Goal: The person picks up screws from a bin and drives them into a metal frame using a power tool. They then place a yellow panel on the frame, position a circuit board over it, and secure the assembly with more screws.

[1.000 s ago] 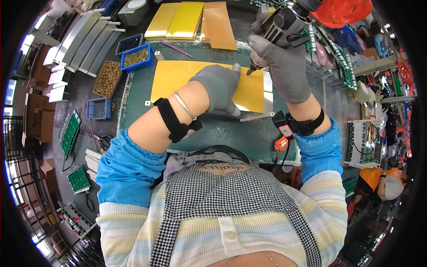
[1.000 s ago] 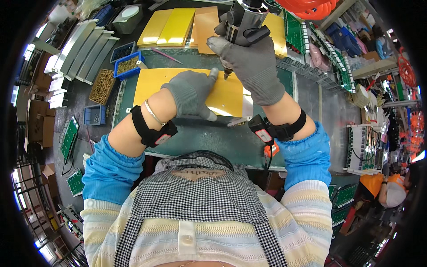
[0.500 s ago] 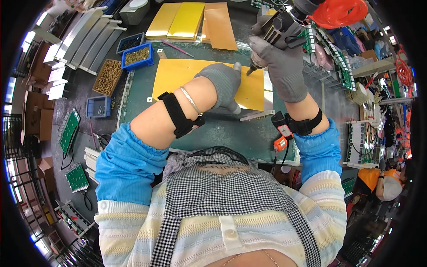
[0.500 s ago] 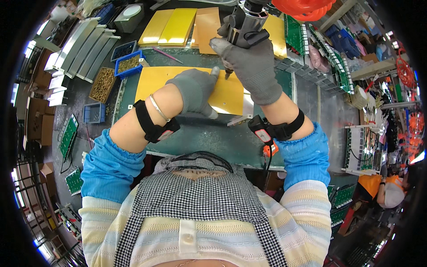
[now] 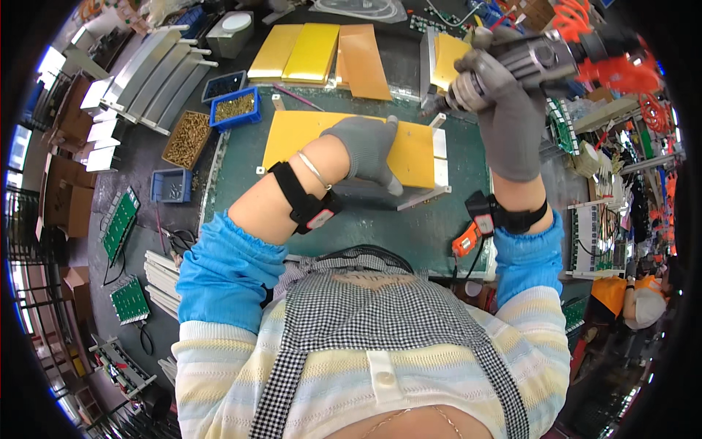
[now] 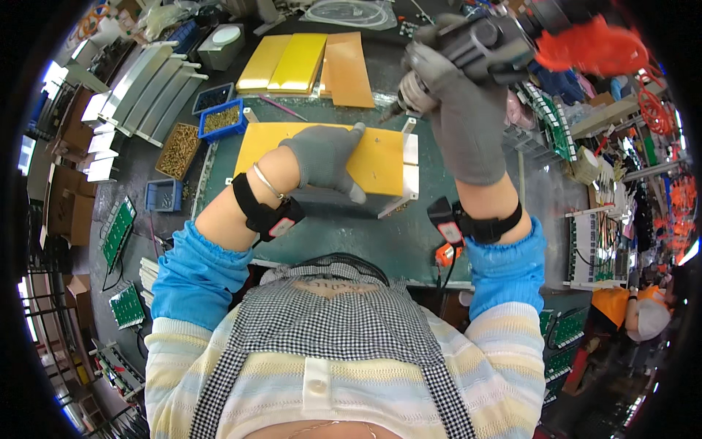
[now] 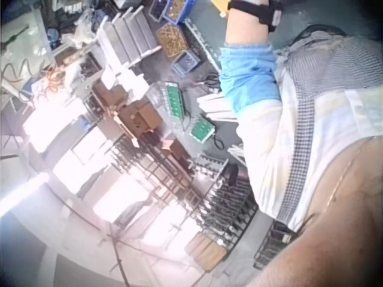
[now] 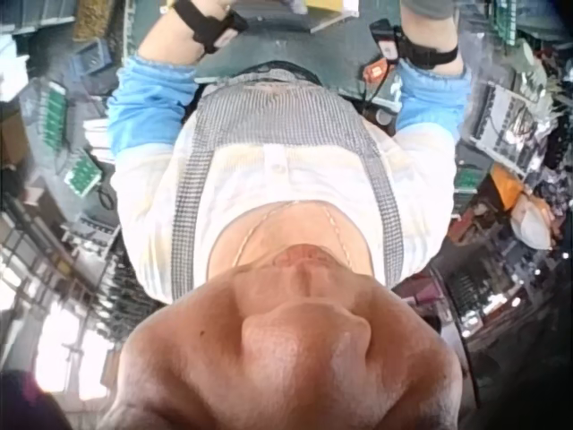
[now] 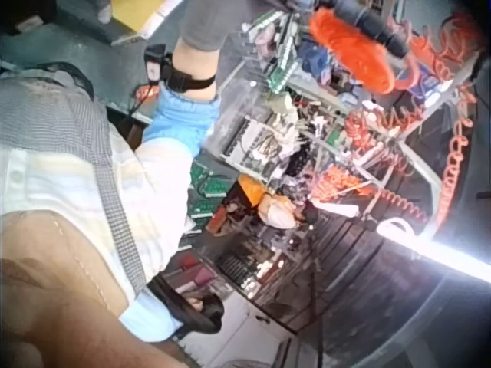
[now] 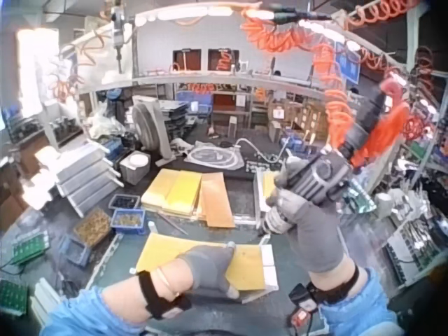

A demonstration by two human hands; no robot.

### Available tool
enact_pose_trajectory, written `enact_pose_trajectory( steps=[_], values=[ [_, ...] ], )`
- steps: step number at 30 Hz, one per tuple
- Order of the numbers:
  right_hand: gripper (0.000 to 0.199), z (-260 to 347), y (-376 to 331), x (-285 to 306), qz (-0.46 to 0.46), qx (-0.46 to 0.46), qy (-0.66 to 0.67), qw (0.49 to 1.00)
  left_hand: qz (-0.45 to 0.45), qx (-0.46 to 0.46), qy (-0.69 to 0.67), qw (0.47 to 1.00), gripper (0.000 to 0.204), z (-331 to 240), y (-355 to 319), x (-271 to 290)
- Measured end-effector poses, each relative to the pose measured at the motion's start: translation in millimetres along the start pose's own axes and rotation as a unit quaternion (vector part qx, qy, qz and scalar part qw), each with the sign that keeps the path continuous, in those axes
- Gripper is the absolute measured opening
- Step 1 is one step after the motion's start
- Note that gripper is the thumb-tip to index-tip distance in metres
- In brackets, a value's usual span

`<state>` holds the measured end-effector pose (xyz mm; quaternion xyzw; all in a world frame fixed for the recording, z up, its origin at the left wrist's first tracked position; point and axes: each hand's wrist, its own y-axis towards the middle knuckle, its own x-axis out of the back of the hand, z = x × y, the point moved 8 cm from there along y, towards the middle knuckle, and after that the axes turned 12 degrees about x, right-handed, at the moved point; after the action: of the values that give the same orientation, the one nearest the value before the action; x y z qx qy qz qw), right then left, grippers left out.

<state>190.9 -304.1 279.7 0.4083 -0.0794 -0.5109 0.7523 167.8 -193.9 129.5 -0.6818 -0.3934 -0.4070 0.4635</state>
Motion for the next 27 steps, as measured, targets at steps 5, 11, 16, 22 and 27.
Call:
enact_pose_trajectory(
  steps=[5,11,16,22,27],
  values=[
    [0.033,23,-19,17,-0.046,0.024,-0.021,0.998,-0.011,-0.015,-0.585,0.811,0.045,35,-17,24],
    [0.03,25,-33,-1,-0.107,0.055,0.047,0.992,0.083,0.001,-0.896,0.436,0.027,46,-30,-5],
    [0.027,12,-39,-19,-0.089,0.025,0.067,0.993,0.064,0.057,-0.883,0.462,0.028,47,-47,-17],
    [0.03,5,-48,-27,-0.124,0.031,0.053,0.99,0.102,-0.048,-0.867,0.486,0.026,48,-52,-18],
    [0.031,9,-49,-29,-0.129,0.052,0.049,0.989,0.094,0.06,-0.88,0.461,0.021,55,-54,-25]
  ],
)
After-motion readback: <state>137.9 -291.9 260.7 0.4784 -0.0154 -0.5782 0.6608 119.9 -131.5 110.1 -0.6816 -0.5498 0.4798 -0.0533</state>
